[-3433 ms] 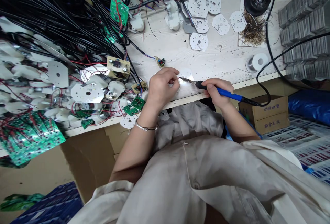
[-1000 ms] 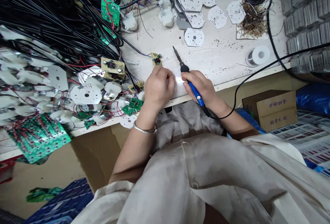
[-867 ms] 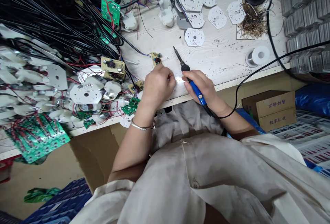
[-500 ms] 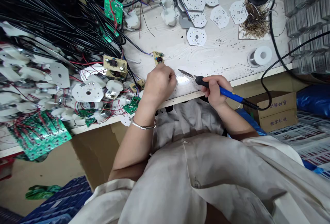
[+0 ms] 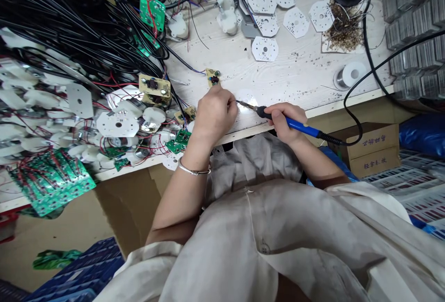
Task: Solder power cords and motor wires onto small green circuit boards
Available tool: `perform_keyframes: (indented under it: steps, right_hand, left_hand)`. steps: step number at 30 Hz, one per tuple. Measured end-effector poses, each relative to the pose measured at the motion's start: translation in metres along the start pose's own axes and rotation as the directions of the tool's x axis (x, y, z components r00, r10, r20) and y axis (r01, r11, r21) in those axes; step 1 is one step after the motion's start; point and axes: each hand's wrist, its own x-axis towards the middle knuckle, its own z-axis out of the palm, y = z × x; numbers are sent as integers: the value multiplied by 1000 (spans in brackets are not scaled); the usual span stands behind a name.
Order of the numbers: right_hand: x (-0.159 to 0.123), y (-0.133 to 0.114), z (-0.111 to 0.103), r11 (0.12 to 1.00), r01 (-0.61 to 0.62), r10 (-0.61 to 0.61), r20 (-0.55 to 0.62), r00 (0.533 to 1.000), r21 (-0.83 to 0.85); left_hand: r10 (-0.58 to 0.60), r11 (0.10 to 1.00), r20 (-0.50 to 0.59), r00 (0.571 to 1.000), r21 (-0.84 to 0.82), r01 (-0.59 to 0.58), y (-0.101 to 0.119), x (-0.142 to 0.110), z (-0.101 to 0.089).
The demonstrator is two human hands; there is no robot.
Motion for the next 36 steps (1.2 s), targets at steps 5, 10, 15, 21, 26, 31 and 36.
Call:
perform_keyframes:
  steps: [5, 10, 15, 21, 26, 31, 36]
  right_hand:
    - [-3, 4, 1, 998, -53, 53, -50, 997, -13]
    - [1, 1, -1, 998, -23, 25, 37, 999, -58]
    - [-7, 7, 3, 999, -37, 37, -102, 994, -3]
    - [-8, 9, 6, 997, -54, 53, -20, 998, -56]
    - [4, 9, 8, 947, 273, -238, 200, 950, -169]
    - [4, 16, 11, 883, 361, -303, 223, 926, -300]
    - [3, 23, 12, 814, 446, -402, 192, 895, -372]
  left_hand:
    - [24, 999, -40, 999, -30, -25, -2, -1, 2]
    - [10, 999, -24, 1000, -38, -10, -2, 0, 2]
    - [1, 1000, -15, 1000, -22, -1, -1, 1, 0]
    - [4, 1000, 9, 1000, -7, -4, -1, 3, 1]
    - [-33, 999, 52, 998, 26, 32, 8, 3, -2]
    - [-60, 997, 158, 986, 51, 53, 17, 5, -3]
    - [-103, 987, 130, 986, 134, 86, 32, -10, -4]
